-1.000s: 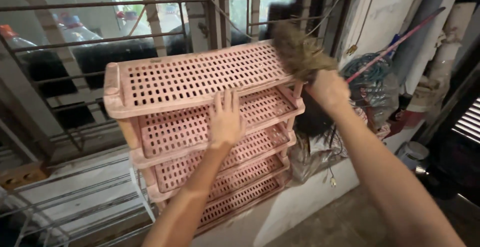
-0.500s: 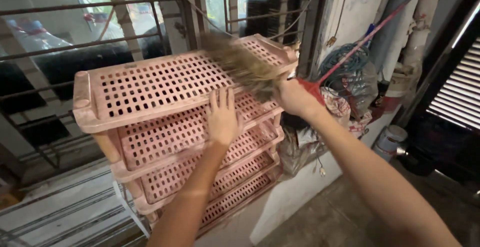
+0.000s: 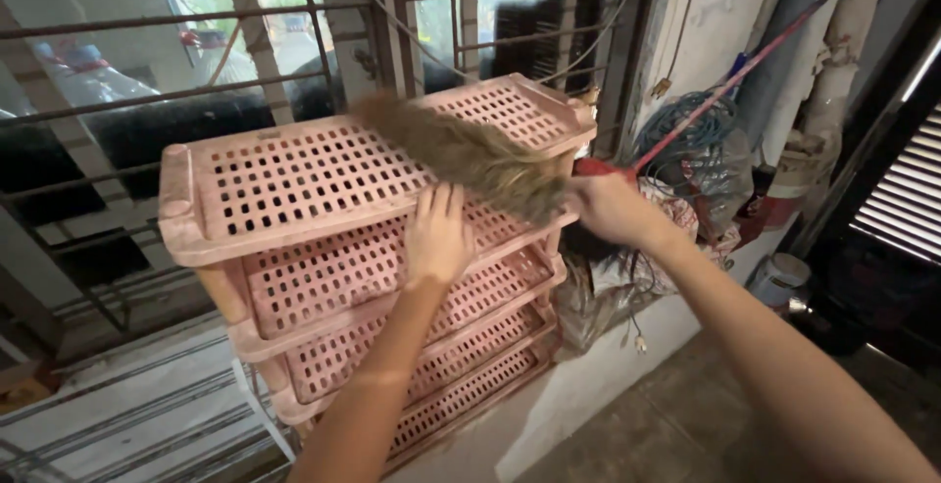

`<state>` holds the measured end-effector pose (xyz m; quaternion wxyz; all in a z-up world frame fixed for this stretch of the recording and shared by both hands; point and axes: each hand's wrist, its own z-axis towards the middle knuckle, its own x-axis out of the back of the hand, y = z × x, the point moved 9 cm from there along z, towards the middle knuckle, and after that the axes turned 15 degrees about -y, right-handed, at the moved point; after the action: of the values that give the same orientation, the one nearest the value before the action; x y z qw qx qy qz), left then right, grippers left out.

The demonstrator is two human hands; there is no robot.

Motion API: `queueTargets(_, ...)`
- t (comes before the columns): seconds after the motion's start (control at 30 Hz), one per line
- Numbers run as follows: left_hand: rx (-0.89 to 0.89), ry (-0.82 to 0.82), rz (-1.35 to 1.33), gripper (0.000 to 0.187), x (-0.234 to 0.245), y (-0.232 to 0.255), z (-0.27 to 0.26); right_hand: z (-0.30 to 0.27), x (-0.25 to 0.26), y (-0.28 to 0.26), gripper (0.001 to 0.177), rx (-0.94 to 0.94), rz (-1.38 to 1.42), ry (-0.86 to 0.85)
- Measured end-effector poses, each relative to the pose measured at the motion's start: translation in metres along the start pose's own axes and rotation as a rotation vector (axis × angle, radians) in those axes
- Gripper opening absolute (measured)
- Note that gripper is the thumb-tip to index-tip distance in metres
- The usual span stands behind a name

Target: Cleaning dust off shoe racks and wiping white sneakers.

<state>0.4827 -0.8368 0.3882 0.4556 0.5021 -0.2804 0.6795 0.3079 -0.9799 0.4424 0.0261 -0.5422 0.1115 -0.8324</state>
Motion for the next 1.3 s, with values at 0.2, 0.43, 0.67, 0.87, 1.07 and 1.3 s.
queueTargets(0.2,-0.101,0.283,-0.038,0.072,0.015,-0.009,-0.022,0.028,-0.081,0.126,0.020,-0.536,-0.972,-0.383)
queueTargets(0.43,0.064,0.069,0.055,0.040,-0.002,-0.063,-0.042,0.054,-0.053,-0.050,0.018,0.325,-0.418,0.257)
queueTargets(0.67,0.196,0.460,0.120,0.068,0.073,-0.138,-0.138,0.114,-0.091,-0.150,0.028,-0.088,0.167,-0.093)
queueTargets(0.87,0.156,0.581,0.103,0.073,0.074,-0.147,-0.200,0.116,-0.103,-0.232,0.030,0.356,0.310,-0.072)
queueTargets(1.07,0.297,0.506,-0.116,0.069,0.020,-0.194,-0.225,0.166,-0.144,-0.127,0.031,-0.036,0.023,-0.171)
queueTargets(1.3,0.234,0.398,-0.198,0.031,-0.002,-0.173,-0.210,0.133,-0.113,-0.166,0.029,0.168,0.182,-0.059)
